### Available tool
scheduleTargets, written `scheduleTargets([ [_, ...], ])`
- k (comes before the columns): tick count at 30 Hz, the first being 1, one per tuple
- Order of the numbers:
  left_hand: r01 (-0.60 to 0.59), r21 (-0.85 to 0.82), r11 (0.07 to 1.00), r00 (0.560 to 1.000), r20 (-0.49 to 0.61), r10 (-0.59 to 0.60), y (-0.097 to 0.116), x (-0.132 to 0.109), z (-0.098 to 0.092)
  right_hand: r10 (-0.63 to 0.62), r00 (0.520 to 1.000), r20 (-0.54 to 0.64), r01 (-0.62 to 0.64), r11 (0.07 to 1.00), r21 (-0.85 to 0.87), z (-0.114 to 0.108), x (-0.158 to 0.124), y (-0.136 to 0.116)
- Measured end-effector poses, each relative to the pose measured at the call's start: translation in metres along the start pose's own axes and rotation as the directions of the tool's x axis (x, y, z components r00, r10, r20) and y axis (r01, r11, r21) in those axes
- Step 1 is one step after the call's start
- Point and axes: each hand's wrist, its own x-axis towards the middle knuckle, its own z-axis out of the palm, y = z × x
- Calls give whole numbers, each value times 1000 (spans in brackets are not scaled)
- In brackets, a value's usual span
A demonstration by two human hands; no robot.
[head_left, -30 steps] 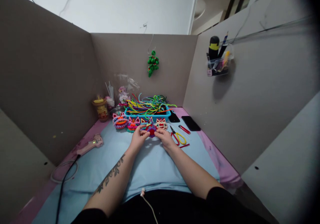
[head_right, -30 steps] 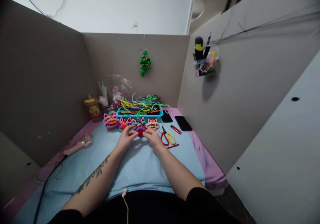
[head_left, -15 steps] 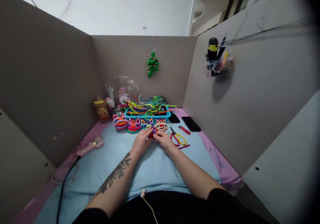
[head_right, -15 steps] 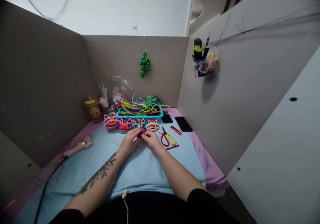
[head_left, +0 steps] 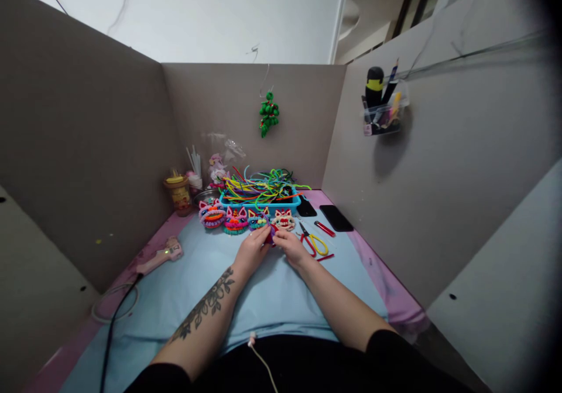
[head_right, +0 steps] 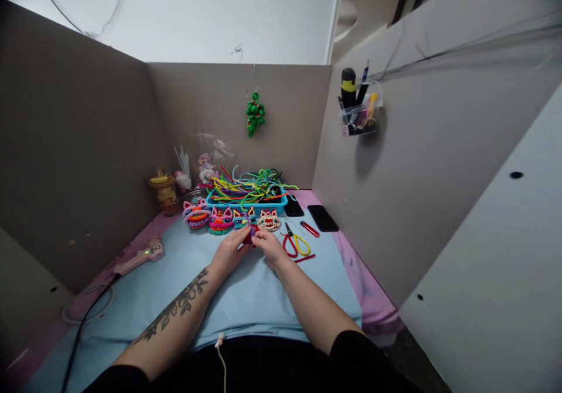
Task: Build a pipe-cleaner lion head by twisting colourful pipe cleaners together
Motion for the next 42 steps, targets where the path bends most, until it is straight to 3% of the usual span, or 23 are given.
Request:
scheduleTargets([
  [8,-159,142,977,985,-41,166,-8,-1,5,-56,998,31,54,996,77,1,-4,-5],
  [13,-192,226,955,977,-47,207,-7,1,3,-37,996,-80,38,999,10,4,0,4],
  [17,-165,261,951,977,-90,194,-1,2,1,-75,990,-117,76,997,10,7,1,8],
  [23,-94,219,971,990,-84,115,-2,0,1,-82,997,3,82,997,-14,9,-2,6],
  [28,60,152,987,988,-147,-37,-6,1,-1,-176,974,-146,144,968,-204,2,-1,5],
  [31,59,55,997,994,-96,-54,-5,2,-2,-252,948,-196,188,936,-298,-4,0,-1],
  [36,54,-59,997,998,36,-52,-2,2,-2,-299,943,-145,220,889,-402,-10,1,-7],
  [42,8,-84,996,992,123,3,-1,-1,-1,-273,952,-137,196,891,-408,-13,4,-1],
])
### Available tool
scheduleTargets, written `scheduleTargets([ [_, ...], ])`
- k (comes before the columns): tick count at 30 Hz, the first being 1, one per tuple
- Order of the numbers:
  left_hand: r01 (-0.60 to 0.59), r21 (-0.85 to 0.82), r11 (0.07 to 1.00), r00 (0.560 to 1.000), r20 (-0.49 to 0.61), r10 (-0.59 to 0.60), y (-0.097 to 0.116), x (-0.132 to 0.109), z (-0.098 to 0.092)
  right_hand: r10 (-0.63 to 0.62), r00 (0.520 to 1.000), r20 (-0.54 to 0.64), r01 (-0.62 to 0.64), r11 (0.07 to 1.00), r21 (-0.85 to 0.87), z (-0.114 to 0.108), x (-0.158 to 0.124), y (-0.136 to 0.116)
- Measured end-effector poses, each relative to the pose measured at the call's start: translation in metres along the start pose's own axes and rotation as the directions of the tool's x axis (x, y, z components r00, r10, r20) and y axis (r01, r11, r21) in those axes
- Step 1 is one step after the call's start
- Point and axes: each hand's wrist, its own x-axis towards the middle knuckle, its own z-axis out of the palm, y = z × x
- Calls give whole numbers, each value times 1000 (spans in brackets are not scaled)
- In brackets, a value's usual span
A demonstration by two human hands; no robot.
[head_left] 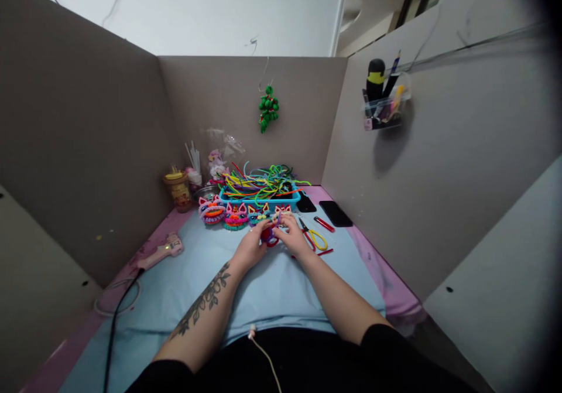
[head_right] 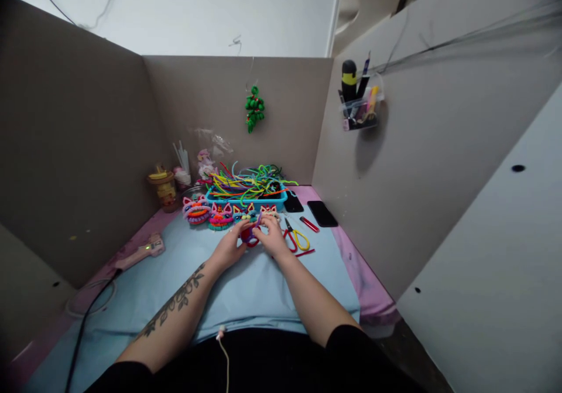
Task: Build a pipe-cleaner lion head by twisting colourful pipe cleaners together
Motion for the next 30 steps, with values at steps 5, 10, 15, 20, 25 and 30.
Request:
scheduleTargets([
  [5,56,-46,997,997,56,-54,0,-1,1,68,990,127,-93,975,200,-4,4,2],
  [10,15,-171,985,999,52,-6,0,0,3,118,935,334,-254,882,398,-10,6,2],
  [15,-33,-298,954,999,26,42,-4,2,6,153,887,435,-332,867,372,-12,6,5],
  [20,-57,-336,940,997,-62,38,-2,3,6,175,877,447,-349,872,342,-9,3,5],
  [25,-92,-315,945,985,-165,41,2,3,5,175,846,503,-428,786,446,-3,1,4],
  [30,10,-75,997,964,-264,-30,4,5,-4,166,958,234,-265,826,498,-1,6,3],
])
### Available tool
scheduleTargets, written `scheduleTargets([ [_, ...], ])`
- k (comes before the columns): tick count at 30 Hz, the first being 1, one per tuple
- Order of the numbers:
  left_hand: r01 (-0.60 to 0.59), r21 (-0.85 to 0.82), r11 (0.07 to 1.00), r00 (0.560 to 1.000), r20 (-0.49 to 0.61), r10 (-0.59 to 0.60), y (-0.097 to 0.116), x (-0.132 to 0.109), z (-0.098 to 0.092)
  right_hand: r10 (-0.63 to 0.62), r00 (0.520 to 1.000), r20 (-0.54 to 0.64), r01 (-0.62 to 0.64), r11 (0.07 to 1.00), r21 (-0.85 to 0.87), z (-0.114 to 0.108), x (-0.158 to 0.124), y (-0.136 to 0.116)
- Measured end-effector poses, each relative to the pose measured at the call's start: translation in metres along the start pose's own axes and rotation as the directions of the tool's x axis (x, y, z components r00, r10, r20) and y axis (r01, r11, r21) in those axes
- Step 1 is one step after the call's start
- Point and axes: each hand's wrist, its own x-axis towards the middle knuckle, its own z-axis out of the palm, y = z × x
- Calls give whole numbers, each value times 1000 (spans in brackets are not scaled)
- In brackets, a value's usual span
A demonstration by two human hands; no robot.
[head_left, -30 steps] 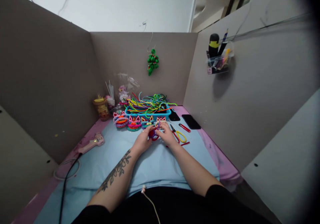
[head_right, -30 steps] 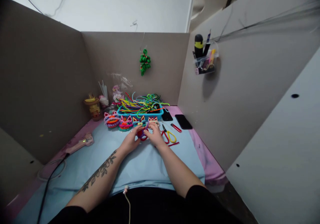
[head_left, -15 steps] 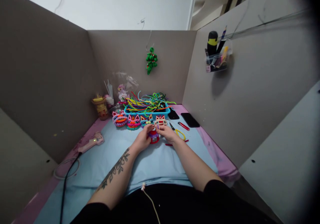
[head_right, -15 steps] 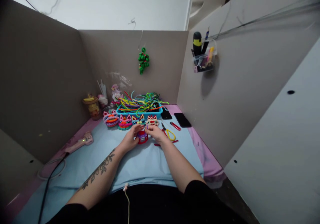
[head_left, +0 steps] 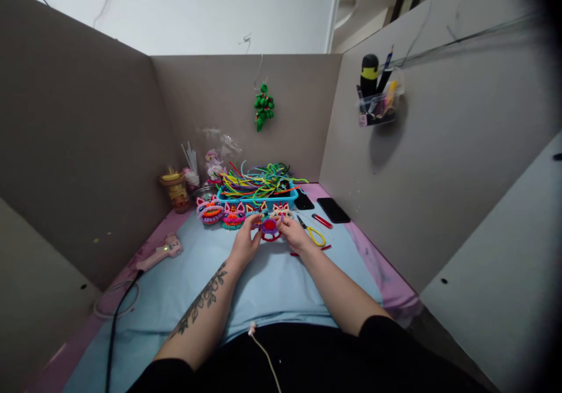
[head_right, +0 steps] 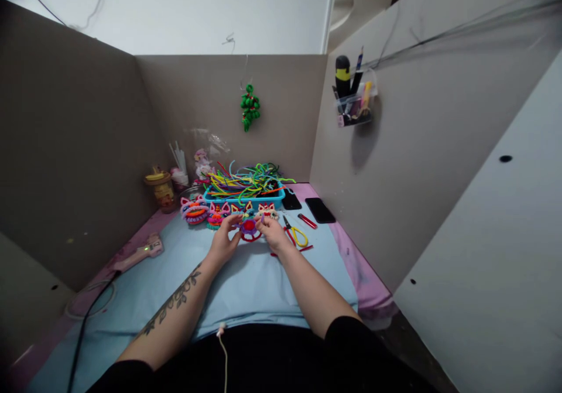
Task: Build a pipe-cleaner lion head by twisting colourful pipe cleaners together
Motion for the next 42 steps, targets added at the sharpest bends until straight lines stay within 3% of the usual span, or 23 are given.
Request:
scheduleTargets([
  [4,144,65,987,983,-124,-136,3,2,-4,-145,978,-151,134,988,-83,-2,2,-2],
  [7,286,-117,951,957,-6,-289,7,2,0,-225,958,-177,199,968,-150,0,2,1],
  [11,430,-415,802,901,137,-412,16,3,9,-241,950,-197,212,964,-158,6,3,10],
  [16,452,-453,769,881,91,-464,24,5,9,-150,973,-176,120,978,-168,12,2,21],
  [21,452,-452,769,871,38,-489,21,5,5,-32,983,-182,28,999,-23,17,0,18],
  [25,490,-458,741,848,55,-527,17,5,2,45,978,-205,-40,999,27,18,-1,13],
  [34,552,-499,668,809,130,-573,18,7,-1,94,976,-198,-96,995,-2,14,-1,15],
  [42,493,-498,714,857,136,-497,20,6,2,123,971,-207,-113,992,60,16,-1,10],
])
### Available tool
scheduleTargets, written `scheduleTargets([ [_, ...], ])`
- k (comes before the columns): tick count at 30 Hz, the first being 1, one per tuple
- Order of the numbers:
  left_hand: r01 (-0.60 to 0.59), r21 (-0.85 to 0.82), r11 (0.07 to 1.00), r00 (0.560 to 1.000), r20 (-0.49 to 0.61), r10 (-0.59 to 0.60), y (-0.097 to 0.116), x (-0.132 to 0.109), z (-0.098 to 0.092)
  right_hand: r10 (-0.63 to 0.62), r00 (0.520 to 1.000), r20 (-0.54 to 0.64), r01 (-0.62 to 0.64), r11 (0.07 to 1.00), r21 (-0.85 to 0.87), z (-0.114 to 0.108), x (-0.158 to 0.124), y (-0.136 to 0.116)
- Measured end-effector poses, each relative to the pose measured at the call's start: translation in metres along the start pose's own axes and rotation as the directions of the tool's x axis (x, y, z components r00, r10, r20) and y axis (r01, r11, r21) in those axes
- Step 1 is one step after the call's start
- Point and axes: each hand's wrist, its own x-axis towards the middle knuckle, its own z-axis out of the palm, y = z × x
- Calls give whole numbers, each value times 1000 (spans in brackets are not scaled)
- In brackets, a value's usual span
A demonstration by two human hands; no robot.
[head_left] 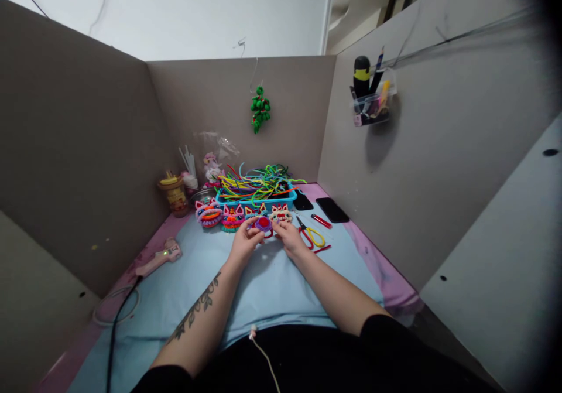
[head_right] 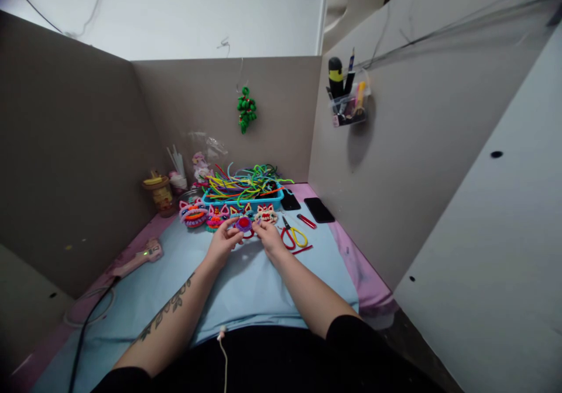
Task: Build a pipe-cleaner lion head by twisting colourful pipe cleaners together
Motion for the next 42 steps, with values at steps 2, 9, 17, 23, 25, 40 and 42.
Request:
scheduleTargets([
  [2,-24,-2,1000,1000,-14,24,-1,0,1,5,1000,24,-5,1000,15,0,0,0],
  [9,-51,21,998,991,-120,53,0,1,-1,-42,996,77,50,993,-105,0,1,6],
  [17,-15,-23,1000,978,-207,10,-1,4,-4,-556,831,5,464,688,-558,-6,-6,-4],
  [23,8,-30,1000,985,-172,-13,-3,4,-4,-607,768,201,561,489,-668,-10,-7,-7],
  [25,13,-28,1000,986,-168,-18,-3,5,-4,-594,783,185,550,522,-652,-10,-7,-5],
  [40,47,-11,999,988,-144,-48,-1,3,-2,-62,996,57,67,993,-97,0,-3,1],
  [42,34,-2,999,989,-147,-34,0,3,-2,36,998,57,-34,999,-37,0,-3,1],
])
